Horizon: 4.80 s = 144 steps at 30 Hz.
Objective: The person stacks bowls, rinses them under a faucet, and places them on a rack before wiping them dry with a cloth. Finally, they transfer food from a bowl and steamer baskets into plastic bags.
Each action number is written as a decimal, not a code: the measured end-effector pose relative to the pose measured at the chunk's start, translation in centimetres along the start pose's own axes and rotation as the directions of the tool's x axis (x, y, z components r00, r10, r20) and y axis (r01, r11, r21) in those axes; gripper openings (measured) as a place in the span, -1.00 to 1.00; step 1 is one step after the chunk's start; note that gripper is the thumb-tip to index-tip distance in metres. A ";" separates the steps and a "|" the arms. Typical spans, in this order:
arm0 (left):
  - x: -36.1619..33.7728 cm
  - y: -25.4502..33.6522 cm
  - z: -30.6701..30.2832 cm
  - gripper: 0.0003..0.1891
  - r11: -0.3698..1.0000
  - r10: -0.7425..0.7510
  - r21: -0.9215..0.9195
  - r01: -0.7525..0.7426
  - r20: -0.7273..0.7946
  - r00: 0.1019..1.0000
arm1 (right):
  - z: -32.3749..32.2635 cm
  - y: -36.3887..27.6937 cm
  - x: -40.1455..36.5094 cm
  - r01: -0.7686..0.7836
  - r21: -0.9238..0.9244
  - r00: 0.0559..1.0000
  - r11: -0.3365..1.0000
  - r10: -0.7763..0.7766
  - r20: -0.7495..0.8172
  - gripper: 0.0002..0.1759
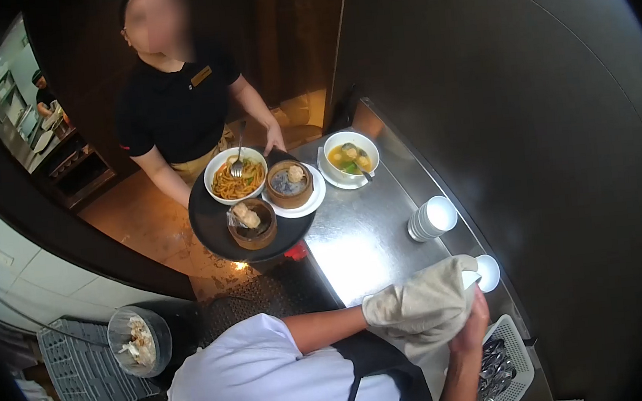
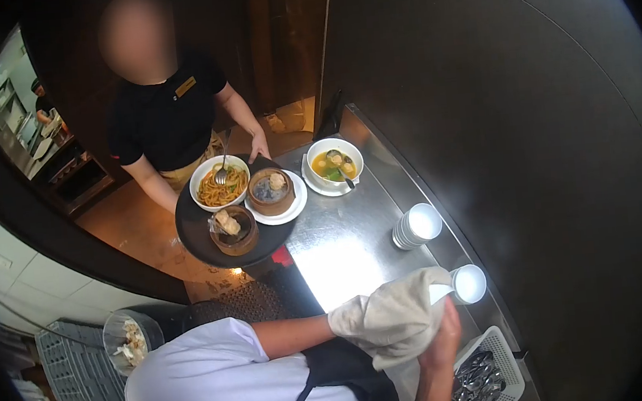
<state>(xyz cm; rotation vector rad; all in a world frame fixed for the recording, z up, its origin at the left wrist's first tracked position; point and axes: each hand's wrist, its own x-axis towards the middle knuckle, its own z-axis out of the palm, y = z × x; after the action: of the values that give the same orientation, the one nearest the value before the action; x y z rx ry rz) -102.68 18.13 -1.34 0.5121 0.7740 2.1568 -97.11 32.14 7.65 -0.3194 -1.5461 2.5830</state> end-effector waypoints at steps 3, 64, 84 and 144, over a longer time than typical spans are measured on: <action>-0.6 0.7 -1.9 -0.54 0.986 -0.011 -0.165 0.003 -0.047 0.999 | -2.7 -0.5 -0.7 0.142 0.075 0.989 0.987 -0.144 0.020 -0.55; 20.0 4.5 -13.8 -0.88 -0.725 0.491 0.608 0.325 0.125 0.862 | -13.9 6.7 1.7 0.255 -0.950 0.965 0.181 -0.105 0.239 -0.70; 7.1 -0.2 -4.4 -0.63 0.936 0.024 0.281 0.212 -0.651 0.759 | -18.3 12.7 6.0 0.399 -0.884 0.867 -0.243 -0.214 0.450 -0.74; 1.1 -3.2 10.2 -0.46 0.711 0.140 0.679 -0.184 0.120 0.983 | -11.4 -1.2 -5.4 0.464 -0.885 0.805 0.046 -0.438 0.399 -0.42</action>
<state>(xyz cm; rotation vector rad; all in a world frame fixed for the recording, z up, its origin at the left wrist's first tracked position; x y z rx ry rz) -95.77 24.36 4.14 1.0548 1.5661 1.9339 -89.11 41.36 4.11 0.1550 -2.5416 0.7815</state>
